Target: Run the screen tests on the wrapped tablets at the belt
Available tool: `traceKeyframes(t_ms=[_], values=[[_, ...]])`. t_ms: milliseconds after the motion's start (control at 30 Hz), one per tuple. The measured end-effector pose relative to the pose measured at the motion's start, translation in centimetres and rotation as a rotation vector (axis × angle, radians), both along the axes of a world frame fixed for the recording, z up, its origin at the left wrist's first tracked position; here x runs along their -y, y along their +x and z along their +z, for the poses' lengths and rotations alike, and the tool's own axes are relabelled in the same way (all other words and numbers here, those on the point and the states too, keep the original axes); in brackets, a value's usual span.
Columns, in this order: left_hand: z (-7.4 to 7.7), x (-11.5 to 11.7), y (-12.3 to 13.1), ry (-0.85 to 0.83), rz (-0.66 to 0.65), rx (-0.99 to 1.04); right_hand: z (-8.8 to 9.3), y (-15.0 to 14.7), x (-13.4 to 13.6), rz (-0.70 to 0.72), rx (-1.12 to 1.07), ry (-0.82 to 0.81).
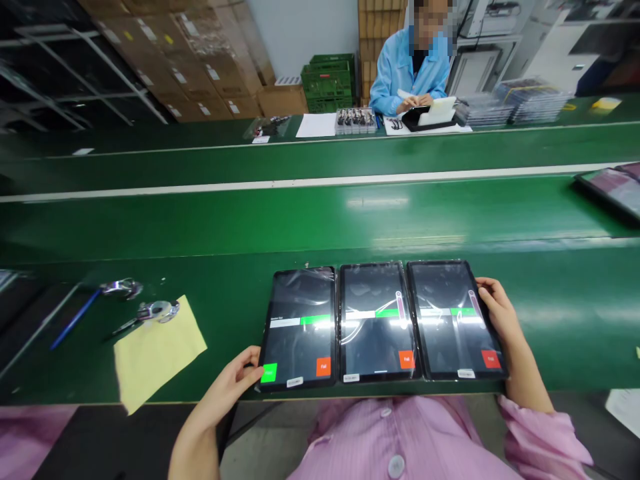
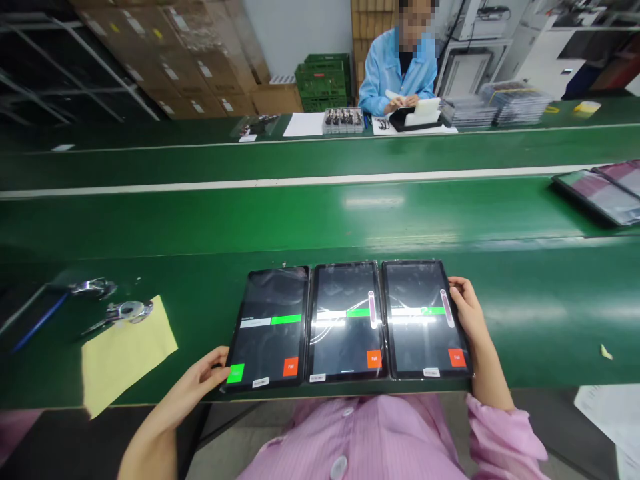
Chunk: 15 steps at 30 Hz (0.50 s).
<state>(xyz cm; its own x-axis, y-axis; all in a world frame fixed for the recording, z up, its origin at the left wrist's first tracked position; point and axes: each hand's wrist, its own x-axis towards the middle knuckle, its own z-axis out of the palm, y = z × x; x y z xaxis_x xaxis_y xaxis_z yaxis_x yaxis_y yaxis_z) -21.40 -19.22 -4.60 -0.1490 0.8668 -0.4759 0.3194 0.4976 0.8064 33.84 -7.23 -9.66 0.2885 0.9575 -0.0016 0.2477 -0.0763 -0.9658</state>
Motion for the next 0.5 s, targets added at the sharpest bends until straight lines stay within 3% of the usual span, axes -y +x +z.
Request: traceKeyframes(t_ms=[100, 200, 267, 333, 400, 500], values=[[-0.3, 0.2, -0.2, -0.006, 0.024, -0.007, 1.6, -0.2, 1.6, 0.048, 0.014, -0.037], [-0.9, 1.2, -0.5, 0.029, 0.111, -0.119, 3.4, -1.9, 4.7, 0.072, 0.322, 0.126], [-1.2, 2.4, 0.1, 0.12, 0.222, -0.341, 4.2, -3.7, 7.2, 0.18, 0.573, 0.273], [-1.3, 3.8, 2.0, 0.259, 0.247, -0.634, 4.4, -5.7, 9.6, 0.349, 0.77, 0.372], [-1.5, 4.7, 5.1, 0.426, 0.098, -0.86, 4.0, -7.2, 11.4, 0.478, 0.902, 0.425], [-2.0, 4.9, 10.8, 0.864, -0.171, -0.98, 2.8, -8.5, 12.9, 0.468, 1.024, 0.493]])
